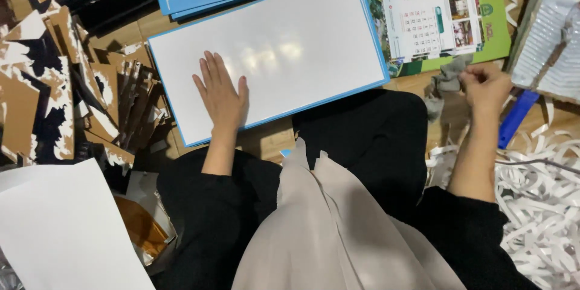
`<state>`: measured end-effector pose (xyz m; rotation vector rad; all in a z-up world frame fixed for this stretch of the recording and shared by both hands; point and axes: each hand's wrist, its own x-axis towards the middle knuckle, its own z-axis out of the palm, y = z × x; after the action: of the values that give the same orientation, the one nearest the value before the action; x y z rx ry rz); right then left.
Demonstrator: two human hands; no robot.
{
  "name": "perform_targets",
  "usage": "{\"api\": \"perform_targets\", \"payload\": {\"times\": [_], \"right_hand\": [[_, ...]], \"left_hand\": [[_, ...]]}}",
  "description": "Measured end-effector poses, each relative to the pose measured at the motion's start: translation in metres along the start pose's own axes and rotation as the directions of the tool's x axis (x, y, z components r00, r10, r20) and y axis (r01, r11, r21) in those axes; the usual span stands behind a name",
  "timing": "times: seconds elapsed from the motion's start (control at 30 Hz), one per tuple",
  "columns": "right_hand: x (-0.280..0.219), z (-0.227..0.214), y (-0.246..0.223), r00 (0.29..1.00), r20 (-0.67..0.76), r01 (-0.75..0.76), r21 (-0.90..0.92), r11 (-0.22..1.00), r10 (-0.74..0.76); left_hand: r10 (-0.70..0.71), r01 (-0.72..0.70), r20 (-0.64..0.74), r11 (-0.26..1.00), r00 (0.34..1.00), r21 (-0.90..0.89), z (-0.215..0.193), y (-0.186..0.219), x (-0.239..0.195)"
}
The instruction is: Assembling calendars by placing sheets onto frames, smoothing them with a cloth, and using a roller for finishing.
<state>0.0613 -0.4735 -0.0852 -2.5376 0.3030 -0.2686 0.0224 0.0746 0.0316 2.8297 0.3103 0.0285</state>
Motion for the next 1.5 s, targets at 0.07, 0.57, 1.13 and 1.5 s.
{"api": "perform_targets", "payload": {"times": [0.07,0.57,1.13,1.5], "right_hand": [[0.005,-0.044,-0.129,0.991,0.095,0.066,0.278,0.958,-0.096],[-0.002,0.176,-0.425,0.640,-0.038,0.752,-0.175,0.635,-0.768],[-0.023,0.174,-0.420,0.540,-0.105,0.746,-0.401,0.533,-0.835],[-0.105,0.119,-0.360,0.384,0.014,0.850,-0.396,0.347,-0.923]], "left_hand": [[-0.047,0.047,-0.004,0.998,0.999,0.032,0.003,0.000,-0.001],[-0.053,0.049,-0.097,0.998,0.994,-0.044,0.001,0.001,0.005],[-0.069,0.067,-0.063,0.997,0.996,-0.023,0.004,-0.001,0.005],[-0.066,0.065,-0.062,0.998,0.996,-0.016,0.003,-0.001,0.002]]}}
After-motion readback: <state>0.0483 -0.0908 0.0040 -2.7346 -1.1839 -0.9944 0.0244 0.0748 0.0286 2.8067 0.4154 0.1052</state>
